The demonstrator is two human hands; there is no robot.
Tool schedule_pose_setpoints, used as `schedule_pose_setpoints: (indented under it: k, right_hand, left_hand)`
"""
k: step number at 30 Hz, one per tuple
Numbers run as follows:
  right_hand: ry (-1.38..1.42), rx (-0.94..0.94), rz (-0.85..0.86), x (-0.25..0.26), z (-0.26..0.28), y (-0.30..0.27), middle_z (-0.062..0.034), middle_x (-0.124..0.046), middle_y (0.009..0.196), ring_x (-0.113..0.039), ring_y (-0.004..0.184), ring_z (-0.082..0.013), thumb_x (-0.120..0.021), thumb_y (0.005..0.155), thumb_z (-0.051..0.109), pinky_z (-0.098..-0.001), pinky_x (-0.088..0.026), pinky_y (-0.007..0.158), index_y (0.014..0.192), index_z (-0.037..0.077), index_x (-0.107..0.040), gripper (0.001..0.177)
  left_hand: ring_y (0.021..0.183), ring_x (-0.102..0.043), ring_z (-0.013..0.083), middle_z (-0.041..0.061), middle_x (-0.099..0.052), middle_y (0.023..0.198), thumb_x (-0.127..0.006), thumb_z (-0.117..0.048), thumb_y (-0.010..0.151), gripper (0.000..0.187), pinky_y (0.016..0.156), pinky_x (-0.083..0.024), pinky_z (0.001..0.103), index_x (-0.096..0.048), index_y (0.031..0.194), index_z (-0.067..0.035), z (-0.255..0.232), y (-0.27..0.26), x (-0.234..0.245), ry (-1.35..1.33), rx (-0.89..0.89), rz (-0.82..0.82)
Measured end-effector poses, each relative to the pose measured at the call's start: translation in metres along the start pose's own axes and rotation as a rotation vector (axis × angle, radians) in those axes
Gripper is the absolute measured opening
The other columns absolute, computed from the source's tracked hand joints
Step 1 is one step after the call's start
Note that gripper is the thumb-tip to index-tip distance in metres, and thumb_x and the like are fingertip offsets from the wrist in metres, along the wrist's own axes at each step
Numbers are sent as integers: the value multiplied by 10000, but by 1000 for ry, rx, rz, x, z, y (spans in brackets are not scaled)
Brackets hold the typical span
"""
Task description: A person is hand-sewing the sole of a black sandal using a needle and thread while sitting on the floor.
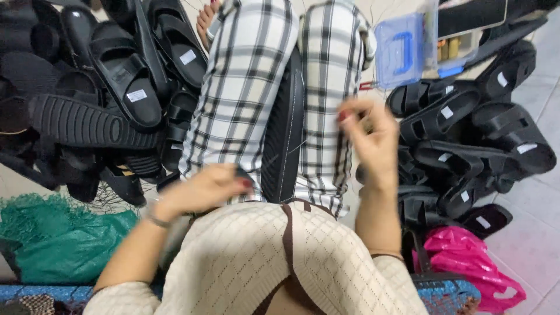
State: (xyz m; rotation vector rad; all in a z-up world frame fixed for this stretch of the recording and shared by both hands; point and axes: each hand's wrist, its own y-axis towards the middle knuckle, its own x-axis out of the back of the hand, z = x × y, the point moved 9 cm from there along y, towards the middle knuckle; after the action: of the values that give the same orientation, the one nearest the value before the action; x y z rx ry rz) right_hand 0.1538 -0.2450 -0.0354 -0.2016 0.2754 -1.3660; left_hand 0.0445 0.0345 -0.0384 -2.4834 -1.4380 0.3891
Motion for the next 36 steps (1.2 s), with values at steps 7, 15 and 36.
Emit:
schedule_pose_setpoints:
  k: [7, 15, 36]
  right_hand:
    - [-1060, 434, 443, -42, 69, -28, -47, -592, 898, -480, 584, -159, -686, 844, 36, -297, -416, 557, 1355, 147, -650, 524]
    - [-1215, 463, 568, -68, 67, -31, -13, -468, 580, -451, 492, -165, -707, 849, 133, -323, -382, 450, 1350, 231, -676, 512]
    - [-1297, 453, 584, -105, 92, -25, -43, -505, 544, -491, 382, -179, -721, 780, 71, -327, -413, 363, 1238, 51, -738, 459]
  left_hand:
    - [935, -565, 475, 304, -563, 1166, -740, -295, 965, 419, 799, -467, 518, -635, 1146, 68, -66, 5, 124, 1210, 235, -640]
    - [1531, 108, 361, 160, -2, 1690, -936, -738, 544, 1354, 1256, 50, 618, -326, 1617, -181, -65, 76, 5, 987, -159, -85]
    - [1533, -62, 347, 90, -550, 1577, -746, -848, 660, 1130, 1197, 153, 564, -608, 1495, -100, -70, 82, -5, 961, -496, -225]
